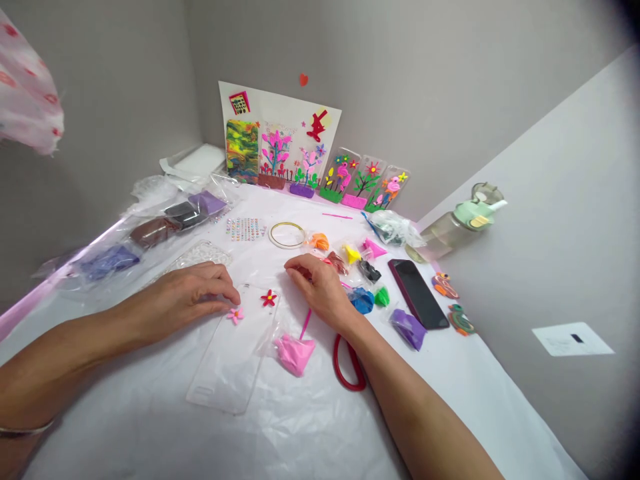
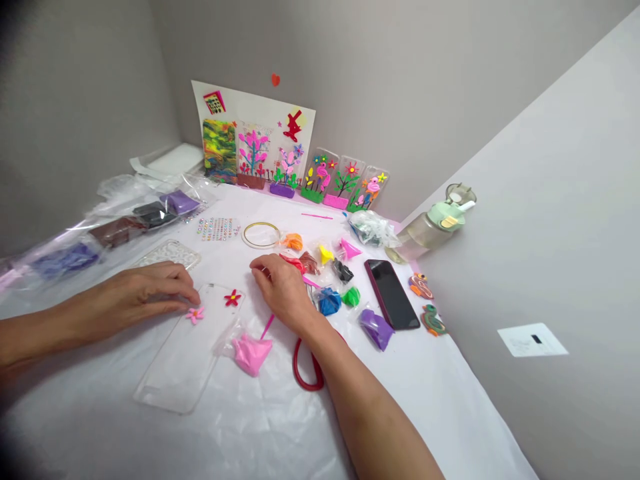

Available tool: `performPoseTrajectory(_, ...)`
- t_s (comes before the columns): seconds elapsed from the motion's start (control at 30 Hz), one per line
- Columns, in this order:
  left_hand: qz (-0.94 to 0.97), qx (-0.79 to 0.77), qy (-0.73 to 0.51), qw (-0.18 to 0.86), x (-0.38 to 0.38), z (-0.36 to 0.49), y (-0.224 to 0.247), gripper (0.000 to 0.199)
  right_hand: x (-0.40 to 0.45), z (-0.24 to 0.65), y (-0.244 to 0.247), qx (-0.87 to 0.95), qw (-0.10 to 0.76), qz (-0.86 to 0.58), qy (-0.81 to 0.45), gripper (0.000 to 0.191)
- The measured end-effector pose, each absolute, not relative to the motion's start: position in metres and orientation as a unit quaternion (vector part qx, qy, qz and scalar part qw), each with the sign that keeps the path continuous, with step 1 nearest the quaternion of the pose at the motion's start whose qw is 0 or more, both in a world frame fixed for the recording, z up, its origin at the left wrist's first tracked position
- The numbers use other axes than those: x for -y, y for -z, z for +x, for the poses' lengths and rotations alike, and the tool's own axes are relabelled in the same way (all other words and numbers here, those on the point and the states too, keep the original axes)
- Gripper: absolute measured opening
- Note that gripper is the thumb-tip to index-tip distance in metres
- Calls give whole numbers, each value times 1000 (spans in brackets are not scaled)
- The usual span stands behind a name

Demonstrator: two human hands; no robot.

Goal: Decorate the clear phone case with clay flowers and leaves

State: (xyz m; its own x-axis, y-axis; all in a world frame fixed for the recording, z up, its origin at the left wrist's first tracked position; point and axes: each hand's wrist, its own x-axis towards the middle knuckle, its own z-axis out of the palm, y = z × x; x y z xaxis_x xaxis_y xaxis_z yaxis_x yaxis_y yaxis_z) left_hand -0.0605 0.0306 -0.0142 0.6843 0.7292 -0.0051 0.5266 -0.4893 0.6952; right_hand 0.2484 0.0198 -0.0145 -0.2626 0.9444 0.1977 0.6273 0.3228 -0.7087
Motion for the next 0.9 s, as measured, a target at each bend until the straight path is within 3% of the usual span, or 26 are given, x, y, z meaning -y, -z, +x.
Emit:
performPoseTrajectory(0.3, 845, -357, -144, 372, -30, -57, 12, 30, -17, 246, 7, 734, 334, -521, -280, 14)
performPoseTrajectory(0.57, 758, -425, -272, 413, -17, -48, 0, 34, 5, 230, -30, 637, 406, -474, -454, 11)
performPoseTrajectory(0.9, 729, -394, -373, 417, 7, -27, -9, 29, 61, 212, -43, 514, 421, -478, -575, 30)
